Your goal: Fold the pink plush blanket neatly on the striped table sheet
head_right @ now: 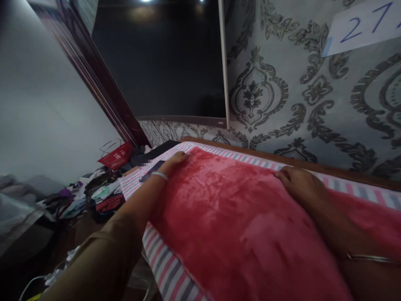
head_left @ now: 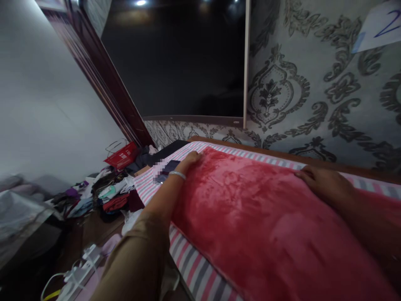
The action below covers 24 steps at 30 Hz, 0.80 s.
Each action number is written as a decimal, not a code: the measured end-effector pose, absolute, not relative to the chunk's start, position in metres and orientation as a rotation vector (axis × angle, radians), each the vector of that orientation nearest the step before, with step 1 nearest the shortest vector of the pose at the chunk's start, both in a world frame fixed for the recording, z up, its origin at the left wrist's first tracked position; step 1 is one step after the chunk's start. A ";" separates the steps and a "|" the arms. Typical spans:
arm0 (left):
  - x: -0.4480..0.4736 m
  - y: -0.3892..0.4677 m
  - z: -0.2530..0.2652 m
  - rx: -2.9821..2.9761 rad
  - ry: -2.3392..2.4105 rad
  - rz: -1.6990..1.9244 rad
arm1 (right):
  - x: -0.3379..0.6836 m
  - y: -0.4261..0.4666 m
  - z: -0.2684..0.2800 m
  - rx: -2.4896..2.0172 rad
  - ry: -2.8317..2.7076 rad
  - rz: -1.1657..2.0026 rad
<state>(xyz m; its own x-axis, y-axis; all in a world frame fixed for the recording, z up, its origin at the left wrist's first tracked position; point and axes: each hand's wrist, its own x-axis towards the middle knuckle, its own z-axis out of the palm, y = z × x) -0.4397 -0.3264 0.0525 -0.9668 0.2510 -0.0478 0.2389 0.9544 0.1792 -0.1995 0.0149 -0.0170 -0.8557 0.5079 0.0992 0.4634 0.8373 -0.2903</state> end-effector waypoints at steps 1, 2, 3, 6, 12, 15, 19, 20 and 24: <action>-0.436 -0.334 0.056 0.378 3.017 0.247 | -0.199 0.014 -0.016 -0.763 -2.845 0.377; -0.431 -0.342 0.057 0.368 3.005 0.224 | -0.199 0.012 -0.014 -0.764 -2.848 0.372; -0.426 -0.350 0.056 0.357 3.000 0.198 | -0.198 0.011 -0.012 -0.772 -2.854 0.371; -0.407 -0.362 0.042 0.327 3.057 0.130 | -0.196 0.006 -0.006 -0.827 -2.876 0.384; -0.390 -0.357 0.013 0.295 3.316 -0.018 | -0.193 0.005 -0.004 -0.818 -2.867 0.412; -0.394 -0.357 0.011 0.303 3.306 -0.013 | -0.193 0.006 -0.006 -0.818 -2.859 0.429; -0.397 -0.360 0.010 0.326 3.299 0.047 | -0.191 0.005 -0.006 -0.820 -2.856 0.466; -0.398 -0.361 0.009 0.338 3.296 0.069 | -0.190 0.004 -0.006 -0.806 -2.849 0.471; -0.396 -0.362 0.006 0.366 3.285 0.155 | -0.190 0.004 -0.011 -0.741 -2.835 0.473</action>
